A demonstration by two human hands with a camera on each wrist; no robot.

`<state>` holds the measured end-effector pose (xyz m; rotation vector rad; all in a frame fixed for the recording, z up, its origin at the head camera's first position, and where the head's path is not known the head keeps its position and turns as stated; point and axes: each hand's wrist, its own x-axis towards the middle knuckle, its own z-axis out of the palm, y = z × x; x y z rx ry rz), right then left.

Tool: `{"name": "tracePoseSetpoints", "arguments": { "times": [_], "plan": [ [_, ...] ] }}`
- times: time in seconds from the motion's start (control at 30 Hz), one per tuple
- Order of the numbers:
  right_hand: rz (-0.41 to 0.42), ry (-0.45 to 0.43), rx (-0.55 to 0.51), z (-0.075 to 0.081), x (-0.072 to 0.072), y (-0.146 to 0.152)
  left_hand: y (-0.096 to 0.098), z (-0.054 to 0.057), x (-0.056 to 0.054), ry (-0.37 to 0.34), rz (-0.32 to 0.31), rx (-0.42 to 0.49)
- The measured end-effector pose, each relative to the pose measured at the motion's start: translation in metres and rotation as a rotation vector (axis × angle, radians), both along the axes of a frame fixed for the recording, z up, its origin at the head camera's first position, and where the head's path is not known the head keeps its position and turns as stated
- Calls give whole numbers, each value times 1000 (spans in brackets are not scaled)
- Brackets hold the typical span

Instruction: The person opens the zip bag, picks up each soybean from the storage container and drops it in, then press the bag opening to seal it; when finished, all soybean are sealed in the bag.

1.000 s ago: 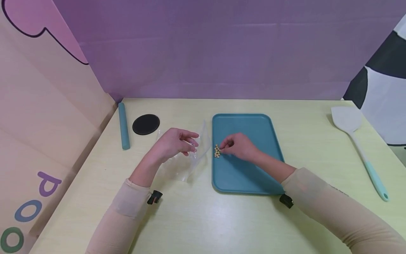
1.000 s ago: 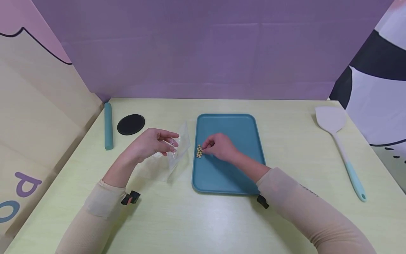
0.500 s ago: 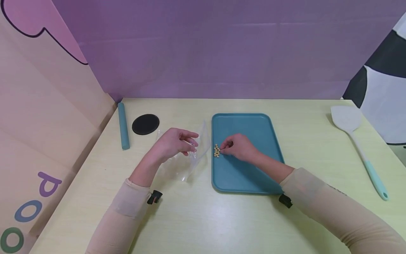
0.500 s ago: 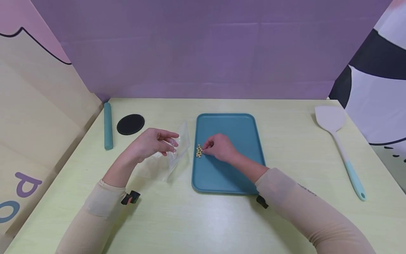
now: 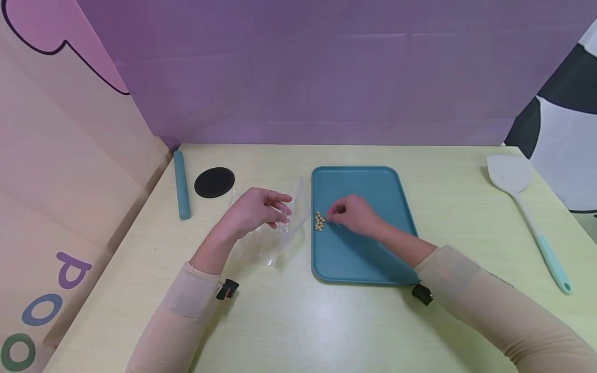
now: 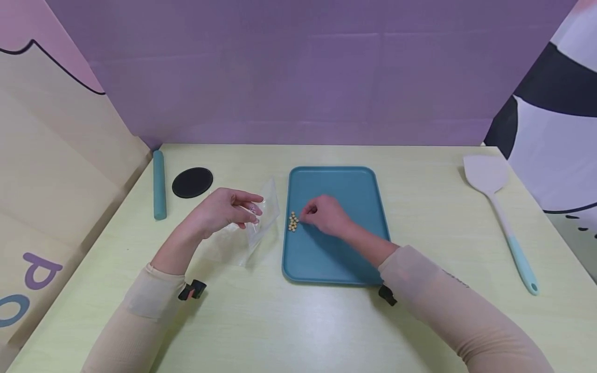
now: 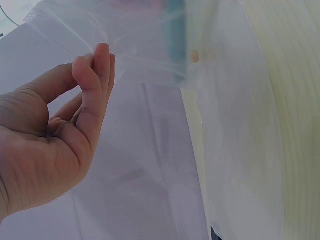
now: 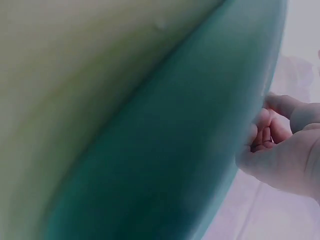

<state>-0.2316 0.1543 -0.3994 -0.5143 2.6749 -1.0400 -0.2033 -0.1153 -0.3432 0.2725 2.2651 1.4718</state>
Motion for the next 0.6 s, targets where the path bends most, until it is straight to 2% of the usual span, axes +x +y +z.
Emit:
{"name": "tracePoseSetpoints", "arguments": {
  "times": [0.23,0.4,0.6],
  "plan": [
    [-36,15,-81,11,0,-2,0,0,0,2,-2,-1],
    [-82,-30,-188,25,4,-7,0,0,-1,6,-6,-5],
    [-63,-94,-342,35,9,-16,0,0,-1,5,-8,-10]
  ]
}}
